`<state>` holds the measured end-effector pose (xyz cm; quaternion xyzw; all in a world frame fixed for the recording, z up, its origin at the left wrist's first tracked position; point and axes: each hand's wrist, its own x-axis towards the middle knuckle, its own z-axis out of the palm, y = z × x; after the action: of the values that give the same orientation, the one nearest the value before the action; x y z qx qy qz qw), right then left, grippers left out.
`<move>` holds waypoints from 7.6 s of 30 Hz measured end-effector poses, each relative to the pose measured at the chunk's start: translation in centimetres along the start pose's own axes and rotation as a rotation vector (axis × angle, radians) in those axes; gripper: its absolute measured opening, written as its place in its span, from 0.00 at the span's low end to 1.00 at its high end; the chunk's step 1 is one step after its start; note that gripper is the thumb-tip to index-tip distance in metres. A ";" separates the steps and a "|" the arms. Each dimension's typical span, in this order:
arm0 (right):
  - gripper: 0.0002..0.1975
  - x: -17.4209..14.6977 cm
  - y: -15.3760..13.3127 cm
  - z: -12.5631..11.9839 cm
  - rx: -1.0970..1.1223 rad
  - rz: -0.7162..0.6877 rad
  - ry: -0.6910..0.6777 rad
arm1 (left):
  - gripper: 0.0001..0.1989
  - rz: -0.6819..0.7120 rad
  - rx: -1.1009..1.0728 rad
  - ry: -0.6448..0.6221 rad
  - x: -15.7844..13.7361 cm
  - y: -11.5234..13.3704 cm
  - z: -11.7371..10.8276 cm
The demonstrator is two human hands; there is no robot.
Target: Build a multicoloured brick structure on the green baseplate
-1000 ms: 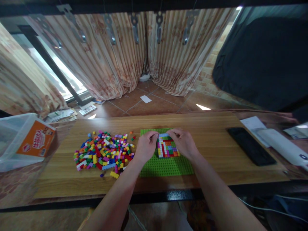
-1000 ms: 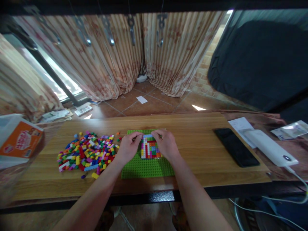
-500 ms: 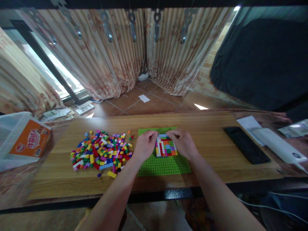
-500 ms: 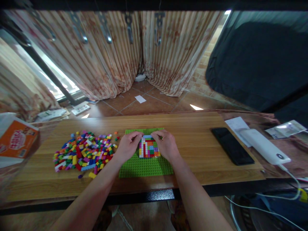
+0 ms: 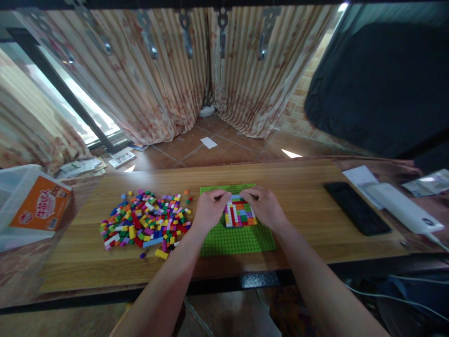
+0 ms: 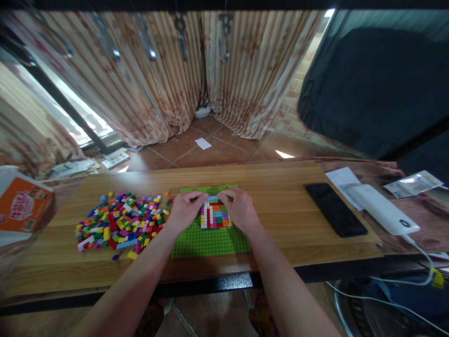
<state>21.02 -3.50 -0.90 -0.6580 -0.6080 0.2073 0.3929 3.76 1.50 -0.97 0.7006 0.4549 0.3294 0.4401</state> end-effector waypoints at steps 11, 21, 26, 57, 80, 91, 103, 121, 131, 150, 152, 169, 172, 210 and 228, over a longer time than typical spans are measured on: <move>0.13 0.1 -0.4 -0.1 -0.016 -0.019 -0.004 | 0.13 0.015 0.086 0.084 -0.3 0.6 0.4; 0.20 -0.1 1.1 -0.5 0.228 0.196 0.095 | 0.15 0.089 0.126 0.088 -0.6 0.3 -0.8; 0.22 -0.5 1.8 -1.6 0.151 0.220 0.154 | 0.11 0.029 0.336 0.298 0.4 -0.9 -5.2; 0.09 -1.7 -2.0 -1.0 0.199 -0.086 0.266 | 0.08 0.022 -0.305 0.057 -1.2 0.5 -2.1; 0.07 -2.6 -3.7 1.0 -0.062 -0.329 0.167 | 0.15 -0.075 -0.469 -0.152 -2.1 1.8 -1.0; 0.12 -0.8 1.0 -2.6 -0.025 0.086 0.203 | 0.07 -0.049 -0.127 0.091 -1.1 -0.2 -1.4; 0.11 -1.0 0.9 -1.3 -0.122 -0.046 0.117 | 0.10 0.028 0.137 0.020 -1.6 0.3 -1.3; 0.13 -0.8 1.5 -1.2 0.058 0.074 0.051 | 0.10 0.040 0.161 -0.007 -1.7 -0.1 -1.2; 0.12 -0.5 2.0 -1.2 0.197 0.180 0.041 | 0.07 0.034 0.177 0.006 -1.9 0.1 -0.9; 0.13 0.0 0.8 -1.1 0.482 0.426 0.059 | 0.05 0.047 0.133 0.036 -1.7 -0.3 -0.4; 0.13 0.0 0.8 -1.2 0.471 0.435 0.055 | 0.05 0.050 0.123 0.041 -1.8 -0.4 -0.3; 0.14 -0.5 1.3 -1.5 0.365 0.363 -0.006 | 0.09 0.047 0.307 0.106 -1.6 -0.5 -2.8; 0.11 -0.6 1.5 -1.7 0.321 0.343 0.044 | 0.09 0.030 0.369 0.147 -1.4 -0.7 -4.9; 0.09 -2.5 -3.8 0.1 0.415 -0.001 -0.075 | 0.06 0.216 -0.104 -0.160 -2.8 2.4 -2.9; 0.07 -0.9 -1.4 -3.4 0.759 0.230 0.272 | 0.10 0.170 -0.009 -0.093 -1.7 0.4 -3.2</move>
<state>22.48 -5.30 2.06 -0.5516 -0.3534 0.3705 0.6585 0.50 0.86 0.62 0.7493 0.3714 0.3348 0.4342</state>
